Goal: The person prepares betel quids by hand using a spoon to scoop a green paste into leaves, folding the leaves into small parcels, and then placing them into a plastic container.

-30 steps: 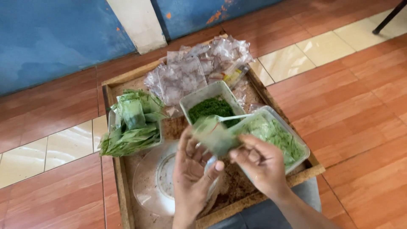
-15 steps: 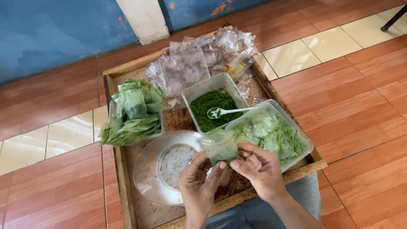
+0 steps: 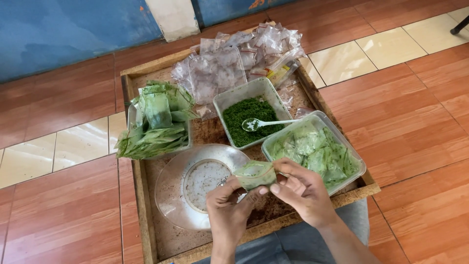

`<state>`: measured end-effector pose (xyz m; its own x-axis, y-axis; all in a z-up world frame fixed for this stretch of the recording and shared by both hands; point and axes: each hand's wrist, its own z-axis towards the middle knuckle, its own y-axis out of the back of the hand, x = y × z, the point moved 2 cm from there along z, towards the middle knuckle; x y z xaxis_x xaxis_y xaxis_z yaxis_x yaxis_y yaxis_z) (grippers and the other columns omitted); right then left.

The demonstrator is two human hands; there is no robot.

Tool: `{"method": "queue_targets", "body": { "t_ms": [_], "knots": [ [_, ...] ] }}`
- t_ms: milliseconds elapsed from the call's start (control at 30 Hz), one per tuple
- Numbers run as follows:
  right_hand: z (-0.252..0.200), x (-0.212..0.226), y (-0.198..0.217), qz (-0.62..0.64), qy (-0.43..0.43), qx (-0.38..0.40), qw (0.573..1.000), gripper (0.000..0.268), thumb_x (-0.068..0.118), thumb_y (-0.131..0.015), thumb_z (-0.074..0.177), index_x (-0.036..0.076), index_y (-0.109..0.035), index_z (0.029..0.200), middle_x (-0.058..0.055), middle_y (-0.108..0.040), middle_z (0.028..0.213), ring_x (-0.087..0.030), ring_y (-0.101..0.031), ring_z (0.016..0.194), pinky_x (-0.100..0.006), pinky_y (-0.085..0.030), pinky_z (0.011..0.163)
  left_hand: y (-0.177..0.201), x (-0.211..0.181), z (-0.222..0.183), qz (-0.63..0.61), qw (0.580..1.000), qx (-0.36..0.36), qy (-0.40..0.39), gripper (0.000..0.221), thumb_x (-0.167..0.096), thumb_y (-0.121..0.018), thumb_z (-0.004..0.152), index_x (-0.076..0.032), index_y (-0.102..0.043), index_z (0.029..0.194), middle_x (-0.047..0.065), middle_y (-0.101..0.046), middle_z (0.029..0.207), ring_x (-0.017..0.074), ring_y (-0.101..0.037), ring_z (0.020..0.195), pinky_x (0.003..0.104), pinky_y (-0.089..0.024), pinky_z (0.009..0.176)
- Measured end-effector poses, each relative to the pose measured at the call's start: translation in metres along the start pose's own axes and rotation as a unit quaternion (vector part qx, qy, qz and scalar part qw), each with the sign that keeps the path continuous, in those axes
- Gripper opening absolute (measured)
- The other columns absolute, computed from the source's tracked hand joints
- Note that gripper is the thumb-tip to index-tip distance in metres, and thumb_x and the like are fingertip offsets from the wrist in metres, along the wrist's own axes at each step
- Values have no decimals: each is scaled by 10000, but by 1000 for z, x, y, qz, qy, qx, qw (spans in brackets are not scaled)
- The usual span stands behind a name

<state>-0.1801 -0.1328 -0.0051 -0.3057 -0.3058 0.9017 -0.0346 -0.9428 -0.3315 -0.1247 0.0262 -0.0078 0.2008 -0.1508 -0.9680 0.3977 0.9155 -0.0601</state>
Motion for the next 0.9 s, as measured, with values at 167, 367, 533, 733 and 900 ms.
{"method": "queue_targets", "body": {
  "t_ms": [167, 367, 533, 733, 900],
  "knots": [
    [-2, 2, 5, -75, -53, -59, 994, 180, 43, -669, 926, -74, -719, 1053, -122, -652, 981, -242, -646, 934, -350, -580, 845, -4, -7, 2, 49, 998, 7, 31, 341, -125, -866, 760, -61, -775, 1082, 90, -830, 1016, 179, -810, 868, 286, -709, 764],
    [-5, -7, 13, -66, -98, -100, 988, 165, -25, -655, 914, -132, -705, 1028, -128, -593, 932, -227, -595, 888, -336, -549, 778, 1, 12, -4, 28, 997, -11, 70, 249, -44, -779, 849, -24, -772, 1096, 142, -844, 1004, 193, -832, 748, 241, -741, 642],
    [-3, 3, 7, -43, -114, -100, 987, 329, 85, -723, 864, -104, -706, 1132, -148, -670, 1036, -289, -701, 1031, -385, -614, 976, 0, -6, -2, 62, 997, -8, 49, 232, -67, -784, 844, -39, -781, 1075, 127, -844, 1014, 202, -857, 781, 252, -759, 659],
    [2, 8, 2, -87, -11, -47, 995, 178, 21, -667, 926, -85, -714, 1061, -109, -635, 951, -199, -623, 848, -293, -575, 744, 2, -21, 1, 58, 997, 16, 45, 225, -123, -777, 869, -58, -806, 1082, 72, -839, 846, 67, -612, 556, 179, -469, 438],
    [3, 2, 0, -148, -19, 10, 989, 251, -7, -688, 894, -51, -714, 1140, -160, -701, 1082, -243, -686, 945, -296, -637, 813, 20, -20, 10, 91, 996, -14, 14, 392, -42, -764, 893, -65, -641, 1265, 78, -773, 927, 144, -777, 767, 204, -679, 622]
  ]
}}
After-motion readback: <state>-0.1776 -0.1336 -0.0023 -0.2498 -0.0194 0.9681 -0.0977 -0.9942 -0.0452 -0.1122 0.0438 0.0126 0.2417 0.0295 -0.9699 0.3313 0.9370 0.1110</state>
